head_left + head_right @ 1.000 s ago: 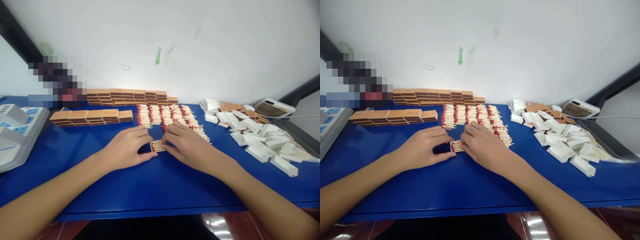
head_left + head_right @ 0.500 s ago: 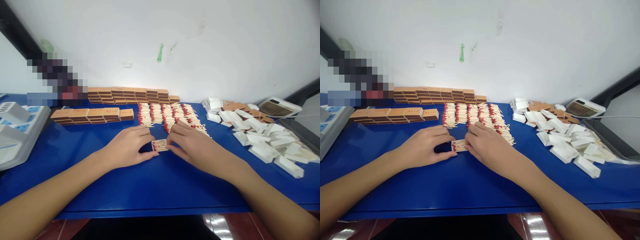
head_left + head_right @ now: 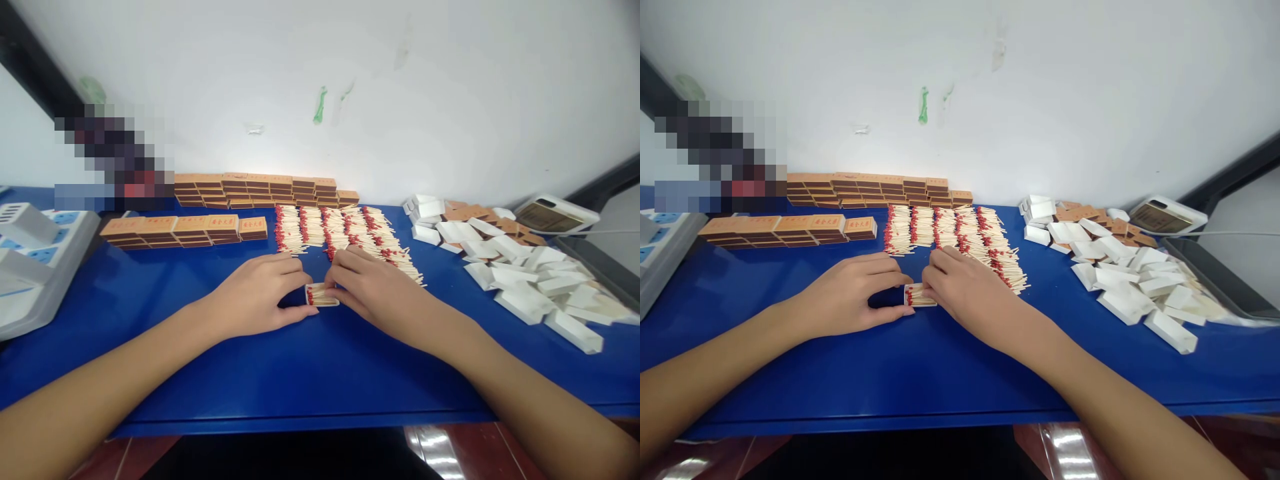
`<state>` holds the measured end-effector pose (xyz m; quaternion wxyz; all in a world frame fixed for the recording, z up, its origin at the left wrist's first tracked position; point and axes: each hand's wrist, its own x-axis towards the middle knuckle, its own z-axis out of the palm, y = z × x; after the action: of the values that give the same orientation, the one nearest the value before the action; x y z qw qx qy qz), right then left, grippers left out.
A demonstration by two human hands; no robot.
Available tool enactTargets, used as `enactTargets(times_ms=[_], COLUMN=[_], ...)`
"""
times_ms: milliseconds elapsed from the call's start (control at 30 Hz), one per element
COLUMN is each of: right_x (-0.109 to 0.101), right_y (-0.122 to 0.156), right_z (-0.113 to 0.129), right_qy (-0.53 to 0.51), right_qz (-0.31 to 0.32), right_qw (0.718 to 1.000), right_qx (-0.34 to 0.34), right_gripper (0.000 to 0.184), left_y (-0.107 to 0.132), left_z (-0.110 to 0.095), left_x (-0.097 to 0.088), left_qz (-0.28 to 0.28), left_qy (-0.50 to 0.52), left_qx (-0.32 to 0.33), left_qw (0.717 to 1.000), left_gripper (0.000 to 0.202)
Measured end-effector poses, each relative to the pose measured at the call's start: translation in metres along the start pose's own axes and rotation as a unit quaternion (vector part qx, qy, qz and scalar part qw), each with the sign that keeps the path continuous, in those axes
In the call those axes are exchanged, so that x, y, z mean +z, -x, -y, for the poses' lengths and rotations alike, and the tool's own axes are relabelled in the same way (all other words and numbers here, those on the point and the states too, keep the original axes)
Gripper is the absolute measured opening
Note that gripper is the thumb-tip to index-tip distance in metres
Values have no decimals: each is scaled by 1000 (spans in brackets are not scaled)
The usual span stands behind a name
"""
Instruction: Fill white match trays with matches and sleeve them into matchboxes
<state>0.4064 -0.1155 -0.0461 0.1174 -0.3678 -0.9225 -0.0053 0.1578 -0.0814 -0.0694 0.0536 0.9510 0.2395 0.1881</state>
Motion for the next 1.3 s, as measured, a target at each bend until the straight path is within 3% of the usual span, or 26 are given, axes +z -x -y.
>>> enactTargets(times_ms=[367, 933, 1133, 1300], right_x=[6, 6, 6, 6], right_y=[1, 0, -1, 1], right_z=[1, 3, 4, 1], right_qy=[-43, 6, -12, -39], right_qz=[-28, -12, -10, -7], right_qw=[999, 1000, 1000, 999], right_qx=[-11, 20, 25, 20], right_gripper=[19, 19, 27, 21], left_y=[-1, 0, 0, 0], left_z=[-1, -1, -1, -1], left_x=[0, 1, 0, -1], left_qz=[-9, 3, 6, -2], left_qy=[-3, -2, -3, -6], left_qx=[9, 3, 3, 6], left_qw=[1000, 1000, 1000, 1000], left_gripper=[31, 31, 32, 31])
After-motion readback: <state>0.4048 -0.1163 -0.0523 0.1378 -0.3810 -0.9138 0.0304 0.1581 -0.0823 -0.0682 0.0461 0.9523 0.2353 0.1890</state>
